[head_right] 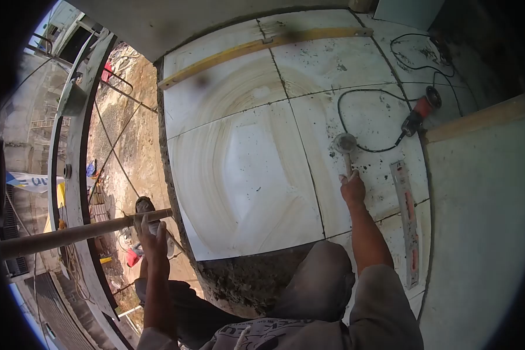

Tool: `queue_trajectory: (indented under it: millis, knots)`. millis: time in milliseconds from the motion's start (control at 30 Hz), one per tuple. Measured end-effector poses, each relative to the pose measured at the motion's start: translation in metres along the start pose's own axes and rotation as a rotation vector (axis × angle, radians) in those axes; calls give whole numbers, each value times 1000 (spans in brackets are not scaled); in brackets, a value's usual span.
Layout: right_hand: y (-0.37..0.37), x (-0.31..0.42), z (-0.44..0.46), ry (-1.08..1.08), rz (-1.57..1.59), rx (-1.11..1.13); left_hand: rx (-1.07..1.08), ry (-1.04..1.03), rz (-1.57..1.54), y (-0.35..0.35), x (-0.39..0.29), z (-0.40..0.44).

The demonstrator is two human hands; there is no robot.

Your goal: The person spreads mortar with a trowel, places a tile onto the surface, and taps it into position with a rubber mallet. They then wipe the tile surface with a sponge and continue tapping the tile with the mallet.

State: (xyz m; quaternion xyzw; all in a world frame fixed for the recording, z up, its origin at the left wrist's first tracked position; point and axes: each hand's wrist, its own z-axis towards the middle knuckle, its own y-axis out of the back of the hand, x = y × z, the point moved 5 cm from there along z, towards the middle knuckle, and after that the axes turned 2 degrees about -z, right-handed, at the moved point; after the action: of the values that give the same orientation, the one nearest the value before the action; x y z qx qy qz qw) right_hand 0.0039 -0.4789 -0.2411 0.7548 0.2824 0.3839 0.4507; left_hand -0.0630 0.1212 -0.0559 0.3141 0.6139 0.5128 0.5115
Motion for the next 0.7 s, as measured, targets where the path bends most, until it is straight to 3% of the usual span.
queue_trajectory:
  millis: [67, 233, 333, 400, 467, 700]
  knots:
    - [1, -2, -1, 17, 19, 5, 115, -69, -139, -48, -73, 30]
    - [3, -1, -3, -34, -3, 38, 181, -414, -33, -182, -188, 172]
    - [-1, -5, -1, -49, -19, 34, 270, -375, 100, -248, -220, 228]
    - [-2, -9, 0, -66, -33, 43, 317, -319, 108, -284, -241, 233]
    - [-1, -3, -2, -43, -44, 37, 197, -595, 70, -311, -273, 216]
    - [1, -2, -2, -36, -85, -10, 184, -698, -51, -330, -358, 202]
